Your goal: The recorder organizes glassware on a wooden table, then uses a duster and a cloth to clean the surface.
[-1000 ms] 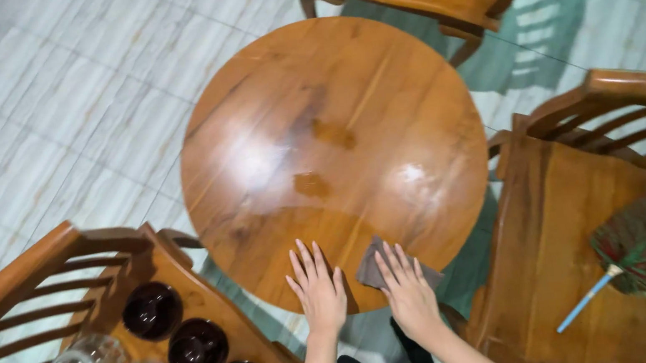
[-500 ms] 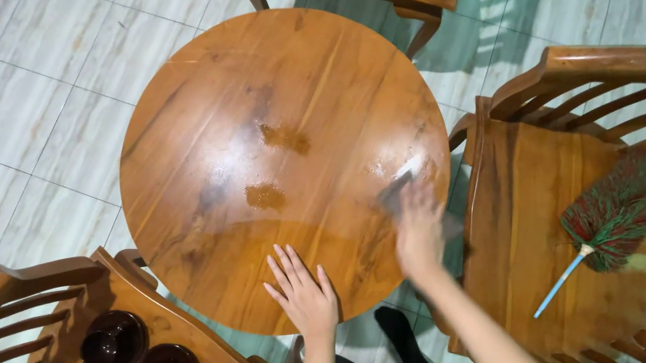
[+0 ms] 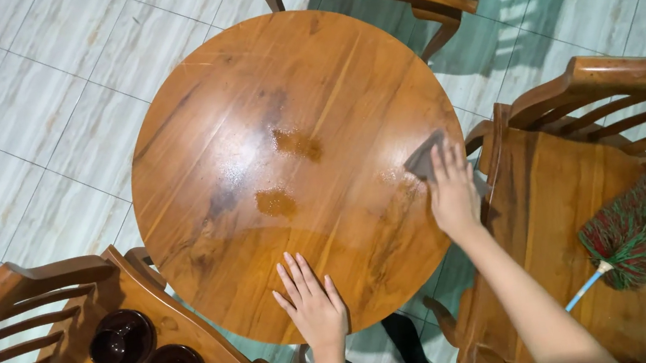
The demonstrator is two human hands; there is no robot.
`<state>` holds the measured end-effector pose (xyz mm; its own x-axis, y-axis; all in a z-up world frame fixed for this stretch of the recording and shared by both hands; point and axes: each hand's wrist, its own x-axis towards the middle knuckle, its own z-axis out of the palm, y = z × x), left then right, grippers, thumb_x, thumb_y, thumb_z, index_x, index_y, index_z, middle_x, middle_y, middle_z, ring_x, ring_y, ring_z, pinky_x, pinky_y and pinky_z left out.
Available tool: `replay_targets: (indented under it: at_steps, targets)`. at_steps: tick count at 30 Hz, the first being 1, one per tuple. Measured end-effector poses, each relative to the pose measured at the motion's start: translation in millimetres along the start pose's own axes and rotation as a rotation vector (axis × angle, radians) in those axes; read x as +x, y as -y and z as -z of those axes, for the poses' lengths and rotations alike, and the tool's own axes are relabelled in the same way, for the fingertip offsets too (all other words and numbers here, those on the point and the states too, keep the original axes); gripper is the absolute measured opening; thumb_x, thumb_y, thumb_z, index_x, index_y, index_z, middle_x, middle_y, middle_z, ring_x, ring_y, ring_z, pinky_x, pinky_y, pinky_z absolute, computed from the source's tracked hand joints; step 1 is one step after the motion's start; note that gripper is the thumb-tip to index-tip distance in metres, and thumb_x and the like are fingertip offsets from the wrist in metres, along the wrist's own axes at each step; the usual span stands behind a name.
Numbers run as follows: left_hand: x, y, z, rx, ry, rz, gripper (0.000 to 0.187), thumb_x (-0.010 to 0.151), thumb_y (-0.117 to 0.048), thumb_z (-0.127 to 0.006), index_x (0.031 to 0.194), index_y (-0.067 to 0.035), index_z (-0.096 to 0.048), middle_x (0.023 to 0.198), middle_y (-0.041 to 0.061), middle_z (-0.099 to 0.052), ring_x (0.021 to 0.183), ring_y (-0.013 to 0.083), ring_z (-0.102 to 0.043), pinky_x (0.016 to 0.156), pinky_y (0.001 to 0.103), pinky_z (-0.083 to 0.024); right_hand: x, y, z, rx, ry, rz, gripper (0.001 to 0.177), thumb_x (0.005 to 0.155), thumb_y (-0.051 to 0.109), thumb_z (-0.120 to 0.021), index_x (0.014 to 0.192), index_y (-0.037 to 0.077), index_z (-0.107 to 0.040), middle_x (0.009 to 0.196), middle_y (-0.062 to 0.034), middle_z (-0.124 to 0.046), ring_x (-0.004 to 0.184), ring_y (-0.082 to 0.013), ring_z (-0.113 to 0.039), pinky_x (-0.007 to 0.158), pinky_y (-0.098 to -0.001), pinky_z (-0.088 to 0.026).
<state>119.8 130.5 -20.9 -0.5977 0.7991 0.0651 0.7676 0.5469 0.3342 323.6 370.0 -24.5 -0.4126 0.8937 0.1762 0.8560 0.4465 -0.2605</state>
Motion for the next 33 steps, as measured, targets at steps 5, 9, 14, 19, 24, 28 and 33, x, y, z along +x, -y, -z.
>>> replay_targets:
  at_steps: [5, 9, 14, 19, 24, 28, 33]
  targets:
    - [1, 1, -3, -0.017, 0.0, 0.01, 0.067, 0.101, -0.033, -0.044, 0.16, -0.008, -0.027, 0.17, 0.008, -0.019, 0.157, 0.0287, -0.014, 0.123, 0.057, -0.01, -44, 41, -15, -0.001, 0.018, 0.002, 0.063, 0.102, 0.015, -0.043, 0.161, 0.002, -0.023, 0.165, -0.026, -0.025, 0.151, -0.044, -0.025, 0.122, -0.0596, -0.018]
    - [-1, 4, -5, -0.027, -0.003, -0.002, 0.066, 0.101, -0.033, -0.045, 0.16, -0.008, -0.029, 0.17, 0.007, -0.021, 0.158, 0.029, -0.015, 0.124, 0.057, -0.011, -115, 109, 9, 0.136, 0.211, 0.329, 0.071, 0.084, 0.007, -0.045, 0.155, 0.009, -0.037, 0.161, -0.0216, -0.037, 0.148, -0.0443, -0.034, 0.118, -0.0586, -0.026]
    - [3, 11, -8, -0.053, -0.024, -0.014, 0.066, 0.099, -0.035, -0.049, 0.157, -0.007, -0.035, 0.168, 0.008, -0.026, 0.155, 0.03, -0.02, 0.121, 0.057, -0.014, -104, 72, 1, 0.213, 0.266, 0.316, 0.063, 0.086, 0.005, -0.047, 0.149, 0.01, -0.041, 0.163, -0.0178, -0.036, 0.151, -0.0406, -0.034, 0.12, -0.0563, -0.029]
    - [6, 37, -11, -0.062, -0.053, -0.081, 0.057, 0.1, -0.034, -0.052, 0.15, -0.01, -0.047, 0.164, 0.008, -0.036, 0.151, 0.0288, -0.031, 0.12, 0.053, -0.022, -52, 16, -26, 0.15, 0.37, -0.163, 0.063, 0.1, -0.002, -0.039, 0.16, 0.018, -0.043, 0.164, -0.005, -0.041, 0.145, -0.0279, -0.04, 0.124, -0.0396, -0.044]
    - [16, 59, 3, -0.066, -0.135, -0.049, 0.052, 0.1, -0.031, -0.053, 0.147, -0.009, -0.05, 0.162, 0.009, -0.039, 0.151, 0.0293, -0.033, 0.123, 0.055, -0.021, -46, 45, -33, 0.045, -0.023, -0.155, 0.069, 0.101, 0.016, -0.051, 0.163, 0.012, -0.021, 0.171, -0.013, -0.014, 0.157, -0.0384, -0.012, 0.123, -0.0624, -0.012]
    - [21, 67, 10, -0.045, -0.11, -0.009, 0.057, 0.099, -0.031, -0.052, 0.15, -0.009, -0.045, 0.166, 0.011, -0.032, 0.154, 0.0305, -0.027, 0.124, 0.057, -0.016, -81, 111, -15, 0.131, 0.016, 0.08, 0.079, 0.091, 0.007, -0.051, 0.163, 0.012, -0.019, 0.172, -0.0148, -0.012, 0.157, -0.0405, -0.012, 0.124, -0.0606, -0.013]
    - [23, 68, 14, -0.005, -0.042, 0.042, 0.069, 0.098, -0.035, -0.051, 0.158, -0.008, -0.031, 0.169, 0.01, -0.02, 0.156, 0.0291, -0.016, 0.123, 0.058, -0.011, -109, 139, -5, 0.226, 0.34, 0.269, 0.08, 0.08, 0.004, -0.052, 0.157, 0.009, -0.03, 0.167, -0.0148, -0.023, 0.154, -0.0368, -0.019, 0.121, -0.0548, -0.019]
